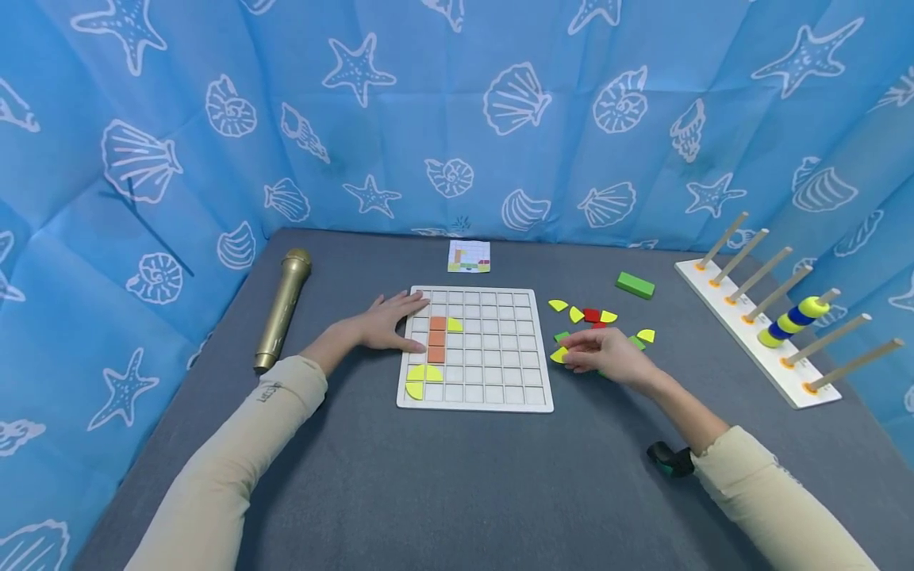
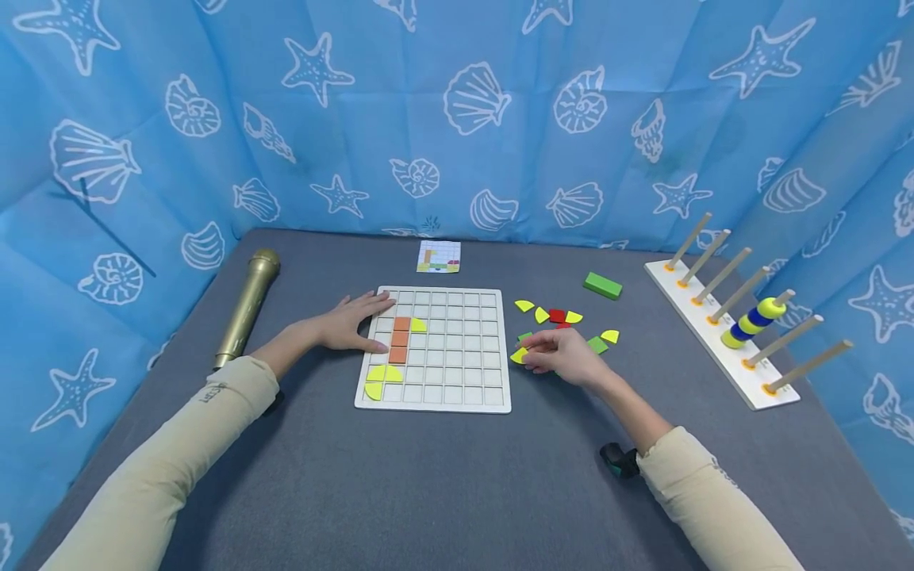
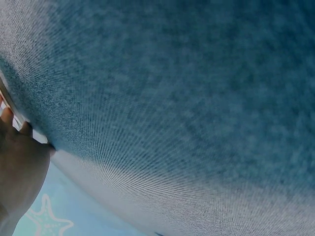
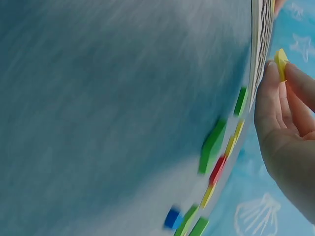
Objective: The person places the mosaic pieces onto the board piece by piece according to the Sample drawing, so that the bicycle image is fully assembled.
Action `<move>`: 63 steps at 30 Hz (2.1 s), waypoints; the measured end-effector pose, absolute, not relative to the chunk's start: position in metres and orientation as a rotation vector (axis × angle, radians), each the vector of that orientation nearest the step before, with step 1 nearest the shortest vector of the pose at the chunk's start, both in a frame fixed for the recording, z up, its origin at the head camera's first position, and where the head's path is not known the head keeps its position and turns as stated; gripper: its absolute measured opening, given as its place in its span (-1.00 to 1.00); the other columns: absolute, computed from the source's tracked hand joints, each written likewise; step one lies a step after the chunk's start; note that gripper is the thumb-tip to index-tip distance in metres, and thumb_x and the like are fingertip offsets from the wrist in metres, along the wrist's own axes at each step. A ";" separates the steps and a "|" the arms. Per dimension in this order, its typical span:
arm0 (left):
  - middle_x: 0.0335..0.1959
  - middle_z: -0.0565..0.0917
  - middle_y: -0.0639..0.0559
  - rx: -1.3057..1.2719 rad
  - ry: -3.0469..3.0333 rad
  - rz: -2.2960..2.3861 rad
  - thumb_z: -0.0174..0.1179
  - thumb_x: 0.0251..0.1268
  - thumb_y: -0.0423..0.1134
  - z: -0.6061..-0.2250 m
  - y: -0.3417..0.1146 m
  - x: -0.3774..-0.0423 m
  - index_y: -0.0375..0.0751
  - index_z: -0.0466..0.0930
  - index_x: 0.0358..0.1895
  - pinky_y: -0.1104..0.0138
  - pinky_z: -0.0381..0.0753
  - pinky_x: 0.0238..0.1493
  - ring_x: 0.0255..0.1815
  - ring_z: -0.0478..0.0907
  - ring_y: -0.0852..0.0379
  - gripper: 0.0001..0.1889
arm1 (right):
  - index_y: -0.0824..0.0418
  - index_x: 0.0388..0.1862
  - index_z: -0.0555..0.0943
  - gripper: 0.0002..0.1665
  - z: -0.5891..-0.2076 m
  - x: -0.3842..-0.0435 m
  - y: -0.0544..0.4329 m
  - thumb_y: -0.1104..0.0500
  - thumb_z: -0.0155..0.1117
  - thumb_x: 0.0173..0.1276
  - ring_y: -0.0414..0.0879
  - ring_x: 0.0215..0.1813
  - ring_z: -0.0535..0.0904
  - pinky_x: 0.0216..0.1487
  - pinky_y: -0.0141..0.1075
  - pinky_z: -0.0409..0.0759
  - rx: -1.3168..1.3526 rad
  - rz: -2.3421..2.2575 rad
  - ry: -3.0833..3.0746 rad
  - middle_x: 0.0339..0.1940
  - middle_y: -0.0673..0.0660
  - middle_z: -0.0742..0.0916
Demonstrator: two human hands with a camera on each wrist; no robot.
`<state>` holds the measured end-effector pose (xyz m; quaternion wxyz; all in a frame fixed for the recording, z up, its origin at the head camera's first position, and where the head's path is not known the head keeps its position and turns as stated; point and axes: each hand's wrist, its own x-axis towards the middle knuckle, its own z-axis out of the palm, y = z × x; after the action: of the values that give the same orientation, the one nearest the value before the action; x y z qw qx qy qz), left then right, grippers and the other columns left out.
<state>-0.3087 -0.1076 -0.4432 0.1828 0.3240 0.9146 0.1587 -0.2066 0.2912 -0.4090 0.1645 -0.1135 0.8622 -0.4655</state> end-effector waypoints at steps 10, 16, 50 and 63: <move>0.55 -0.16 -0.03 0.930 2.570 0.463 0.18 0.14 0.33 -0.443 -0.109 -0.309 -0.05 -0.11 0.55 -0.12 -0.40 0.38 0.52 -0.33 -0.07 0.02 | 0.42 -0.02 0.60 -0.70 -0.414 -0.215 0.240 0.29 0.30 0.31 0.04 -0.26 0.66 -0.19 -0.22 0.65 -0.415 -1.359 2.312 -0.32 0.20 0.70; 0.55 -0.16 -0.03 0.940 2.565 0.466 0.17 0.14 0.34 -0.444 -0.109 -0.311 -0.05 -0.11 0.55 -0.12 -0.40 0.38 0.52 -0.34 -0.06 0.03 | 0.37 -0.02 0.65 -0.71 -0.415 -0.217 0.209 0.28 0.31 0.30 -0.05 -0.27 0.64 -0.19 -0.27 0.63 -0.476 -1.297 2.283 -0.24 0.14 0.71; 0.55 -0.17 -0.01 0.888 2.568 0.461 0.16 0.14 0.35 -0.443 -0.109 -0.310 -0.02 -0.11 0.55 -0.10 -0.41 0.38 0.52 -0.34 -0.05 0.02 | 0.27 -0.13 0.71 -0.82 -0.413 -0.206 0.120 0.29 0.32 0.29 -0.12 -0.33 0.65 -0.27 -0.32 0.62 -0.314 -1.193 2.228 -0.36 0.05 0.74; 0.55 -0.16 -0.02 0.895 2.567 0.471 0.17 0.14 0.33 -0.443 -0.109 -0.310 -0.02 -0.10 0.55 -0.10 -0.40 0.38 0.52 -0.33 -0.05 0.01 | 0.24 -0.14 0.71 -0.84 -0.412 -0.204 0.118 0.25 0.30 0.32 -0.15 -0.38 0.59 -0.33 -0.34 0.58 -0.341 -1.165 2.240 -0.40 0.06 0.73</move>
<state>-0.3102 -0.1092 -0.4432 0.1899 0.3185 0.9134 0.1677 -0.2044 0.1180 -0.4119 0.2927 -0.1282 0.8407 -0.4372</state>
